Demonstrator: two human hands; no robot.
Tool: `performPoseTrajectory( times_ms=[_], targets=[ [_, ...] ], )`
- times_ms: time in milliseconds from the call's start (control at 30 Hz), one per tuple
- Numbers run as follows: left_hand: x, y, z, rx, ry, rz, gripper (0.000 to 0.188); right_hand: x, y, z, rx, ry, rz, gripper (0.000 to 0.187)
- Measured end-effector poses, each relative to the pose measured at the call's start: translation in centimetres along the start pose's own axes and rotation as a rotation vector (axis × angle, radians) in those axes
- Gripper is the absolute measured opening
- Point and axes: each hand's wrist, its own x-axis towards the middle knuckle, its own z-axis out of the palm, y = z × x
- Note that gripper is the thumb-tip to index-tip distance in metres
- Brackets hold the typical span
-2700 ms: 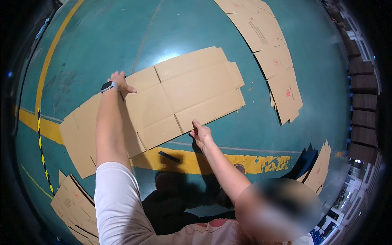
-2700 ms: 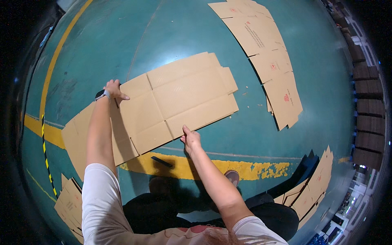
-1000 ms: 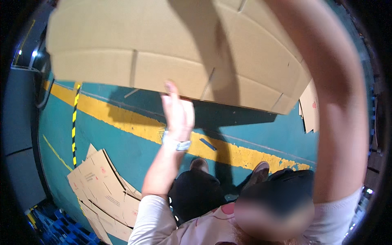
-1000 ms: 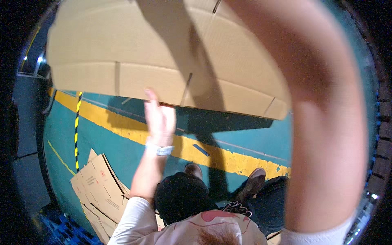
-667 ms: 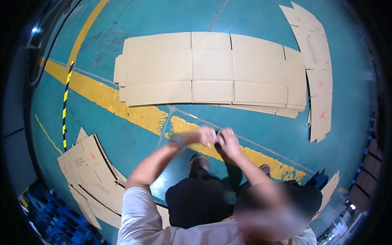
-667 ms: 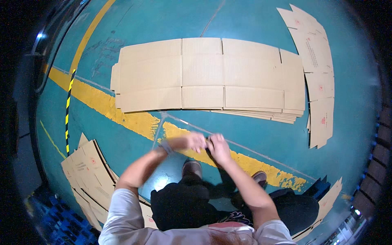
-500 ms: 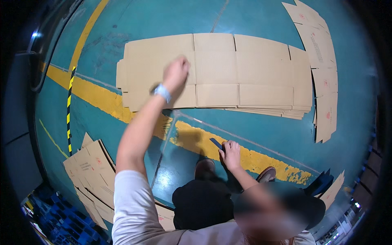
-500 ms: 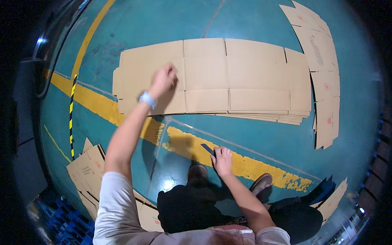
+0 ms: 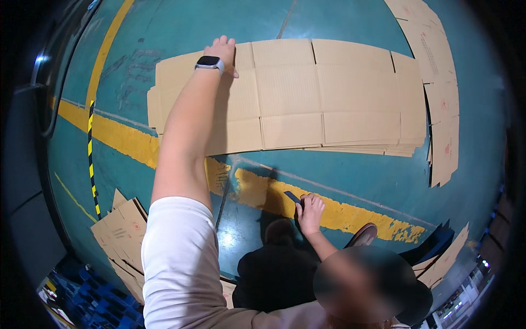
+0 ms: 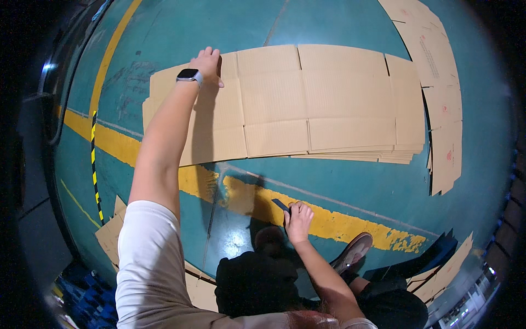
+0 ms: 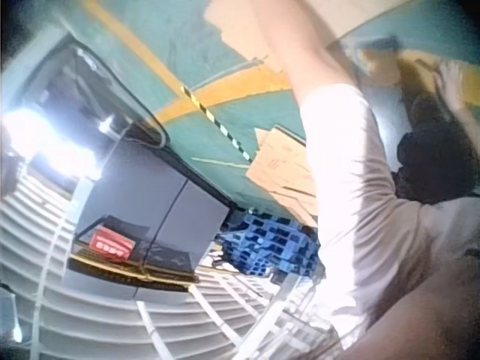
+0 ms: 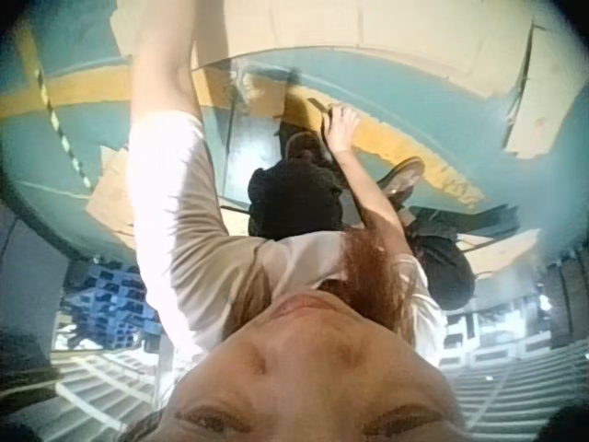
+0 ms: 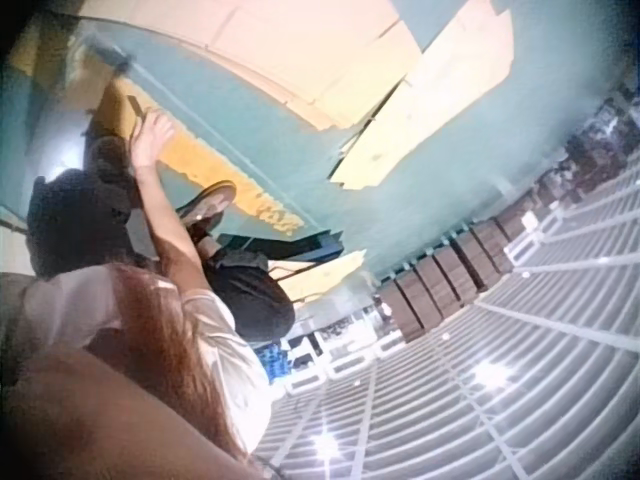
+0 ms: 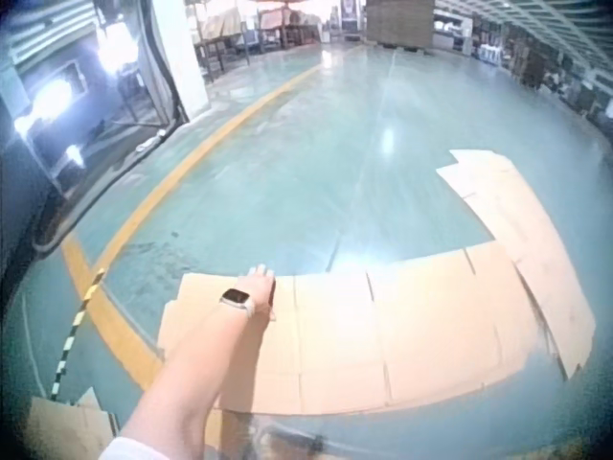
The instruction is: The person sits on the floor and uses a utility knife to cut and score pre-printed cardboard sheets. They repeatedly slice along the perforated lines to separate the cardboard into smaller pieces and then fold the resulting sections.
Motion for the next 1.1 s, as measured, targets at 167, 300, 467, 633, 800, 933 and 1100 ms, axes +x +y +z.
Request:
performPoseTrajectory(
  times_ms=[167,300,467,633,800,933,1100],
  targets=[
    [-0.8,0.1,-0.1,0.028,0.005,-0.018,0.1,0.0,-0.4,-0.1,0.017,0.017,-0.013,0.024],
    [-1.4,-0.4,0.8,-0.007,-0.013,-0.024,0.095,-0.2,0.0,0.5,0.002,-0.014,-0.036,0.021],
    [-3.7,-0.4,1.5,-0.01,0.016,-0.015,0.086,1.8,-1.4,0.2,0.347,-0.022,-0.009,0.024],
    [-5.4,0.2,2.1,-0.057,-0.008,-0.057,0.082,7.1,-5.1,2.1,1.111,-0.16,0.507,0.031],
    [-7.5,0.2,3.1,-0.053,0.044,-0.017,0.08,9.6,-6.3,-0.6,1.626,-0.349,0.809,0.026],
    [-9.7,0.7,3.6,-0.046,0.093,0.02,0.077,9.2,-5.0,-1.6,1.645,-0.378,0.858,0.025],
    [-11.7,1.5,3.4,-0.002,0.072,0.001,0.074,8.7,-3.7,-2.1,1.65,-0.357,0.917,0.028]
  ],
)
